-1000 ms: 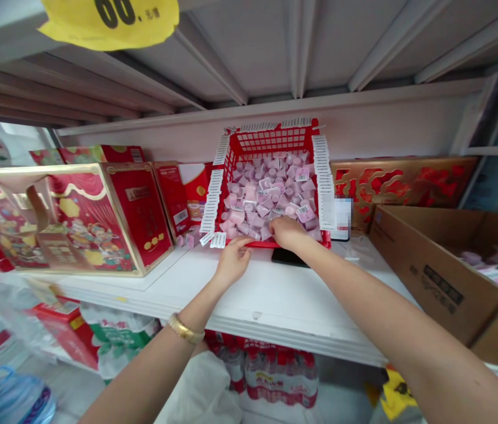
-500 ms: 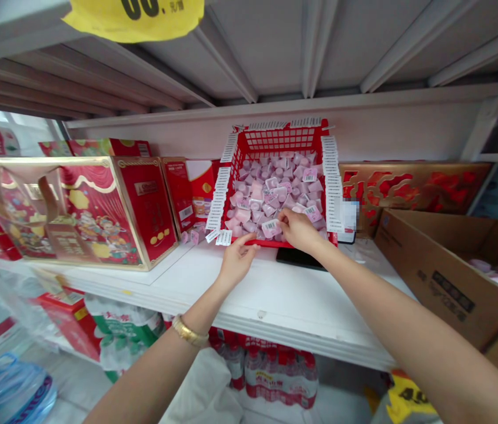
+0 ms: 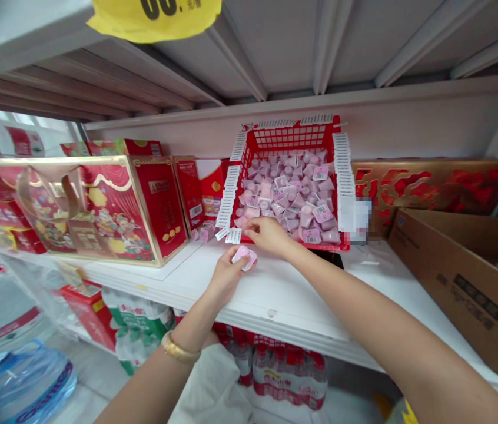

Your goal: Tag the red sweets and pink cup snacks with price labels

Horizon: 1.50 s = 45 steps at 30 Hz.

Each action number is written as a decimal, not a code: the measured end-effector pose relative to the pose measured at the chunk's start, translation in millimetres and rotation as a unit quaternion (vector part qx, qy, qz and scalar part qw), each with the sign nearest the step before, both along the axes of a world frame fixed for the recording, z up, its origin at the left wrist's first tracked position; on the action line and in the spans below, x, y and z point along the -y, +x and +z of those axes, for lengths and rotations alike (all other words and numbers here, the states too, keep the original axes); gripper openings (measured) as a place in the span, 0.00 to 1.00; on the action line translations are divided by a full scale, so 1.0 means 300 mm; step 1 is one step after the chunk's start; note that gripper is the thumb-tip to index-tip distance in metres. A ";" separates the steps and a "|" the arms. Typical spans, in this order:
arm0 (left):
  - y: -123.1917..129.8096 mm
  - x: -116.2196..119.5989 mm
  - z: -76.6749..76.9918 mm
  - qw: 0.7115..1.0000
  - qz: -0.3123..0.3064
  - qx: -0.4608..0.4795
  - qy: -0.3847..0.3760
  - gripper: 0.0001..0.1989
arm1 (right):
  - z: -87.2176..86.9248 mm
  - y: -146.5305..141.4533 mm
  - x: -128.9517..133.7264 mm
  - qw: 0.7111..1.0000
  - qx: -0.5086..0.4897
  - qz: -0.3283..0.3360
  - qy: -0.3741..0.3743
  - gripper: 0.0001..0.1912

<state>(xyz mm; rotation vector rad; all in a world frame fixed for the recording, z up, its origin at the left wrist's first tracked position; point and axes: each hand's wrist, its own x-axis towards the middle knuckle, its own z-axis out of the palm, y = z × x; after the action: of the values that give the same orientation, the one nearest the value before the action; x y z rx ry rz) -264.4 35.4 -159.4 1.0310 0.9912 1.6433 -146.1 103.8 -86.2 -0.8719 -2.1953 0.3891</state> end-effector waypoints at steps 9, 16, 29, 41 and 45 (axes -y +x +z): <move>-0.034 -0.002 -0.016 0.995 0.018 0.095 -0.018 0.13 | -0.025 -0.119 -0.058 0.997 0.009 -0.079 0.012 0.09; -0.047 -0.009 -0.025 0.987 0.014 0.152 -0.049 0.07 | -0.048 -0.116 -0.051 0.996 -0.053 -0.077 -0.011 0.06; -0.022 0.010 -0.017 0.993 -0.027 0.108 -0.028 0.12 | -0.151 0.047 0.085 0.824 -0.423 0.051 -0.374 0.11; -0.015 0.016 -0.013 0.995 -0.030 0.084 -0.040 0.14 | -0.232 0.035 0.109 0.747 -0.464 0.035 -0.475 0.09; -0.014 0.019 -0.014 0.996 -0.036 0.079 -0.036 0.15 | -0.232 0.032 0.124 0.753 -0.468 0.028 -0.462 0.12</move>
<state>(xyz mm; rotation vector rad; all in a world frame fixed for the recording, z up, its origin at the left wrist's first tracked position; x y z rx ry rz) -268.5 29.7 -163.4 0.8639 0.8912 1.5924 -136.6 66.8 -155.7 -0.7914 -0.9890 1.6296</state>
